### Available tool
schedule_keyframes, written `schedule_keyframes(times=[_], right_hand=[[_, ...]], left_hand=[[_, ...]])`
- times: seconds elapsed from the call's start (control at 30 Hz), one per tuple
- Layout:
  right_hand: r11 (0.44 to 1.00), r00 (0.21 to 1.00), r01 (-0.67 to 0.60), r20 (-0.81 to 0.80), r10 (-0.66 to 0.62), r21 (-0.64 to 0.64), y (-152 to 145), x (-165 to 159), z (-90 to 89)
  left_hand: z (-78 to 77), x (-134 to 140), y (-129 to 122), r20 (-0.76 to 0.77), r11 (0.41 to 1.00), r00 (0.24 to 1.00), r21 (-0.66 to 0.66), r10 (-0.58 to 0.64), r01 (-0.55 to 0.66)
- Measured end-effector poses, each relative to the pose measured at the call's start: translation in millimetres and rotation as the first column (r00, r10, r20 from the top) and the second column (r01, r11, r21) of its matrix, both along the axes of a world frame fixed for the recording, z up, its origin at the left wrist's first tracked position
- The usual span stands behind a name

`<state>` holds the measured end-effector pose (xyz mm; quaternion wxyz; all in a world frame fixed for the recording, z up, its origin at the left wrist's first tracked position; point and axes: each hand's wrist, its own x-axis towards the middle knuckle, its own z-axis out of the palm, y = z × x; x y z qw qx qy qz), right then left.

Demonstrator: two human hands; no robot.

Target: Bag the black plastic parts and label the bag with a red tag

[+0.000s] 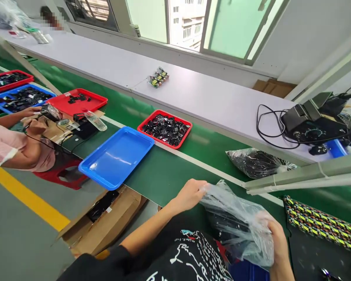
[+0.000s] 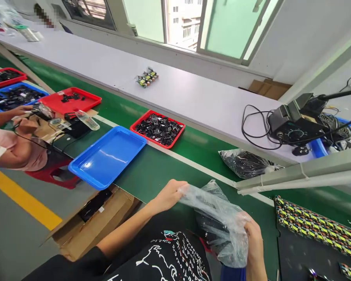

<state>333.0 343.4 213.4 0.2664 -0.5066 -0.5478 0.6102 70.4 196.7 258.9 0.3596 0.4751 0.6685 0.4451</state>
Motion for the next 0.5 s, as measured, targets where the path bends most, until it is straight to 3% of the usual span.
schedule_keyframes(times=[0.1,0.2,0.27,0.37,0.43,0.5], right_hand=[[0.995,0.994,0.081,-0.075,-0.077,0.058,14,9,32.9],[0.988,0.994,0.11,-0.001,-0.111,0.109,28,0,65.3],[0.993,0.99,0.008,0.142,-0.024,0.115,36,-21,76.1],[0.96,0.936,-0.254,0.278,0.215,0.115,42,-64,71.9],[0.898,0.872,-0.423,0.324,0.367,0.121,41,-93,60.7],[0.837,0.813,-0.537,0.332,0.478,0.11,34,-115,48.0]], left_hand=[[35.0,-8,-16,-0.019,0.989,0.997,0.123,-0.08,0.082],[65.7,-18,-17,0.058,0.97,0.998,0.237,0.04,-0.052],[74.2,-27,-19,0.042,0.949,0.992,0.291,0.116,-0.124],[67.9,-40,-35,-0.003,0.931,0.976,0.302,0.217,-0.206],[54.1,-50,-57,0.066,0.925,0.95,0.217,0.304,-0.311],[34.8,-65,-84,0.206,0.94,0.93,0.093,0.304,-0.328]])
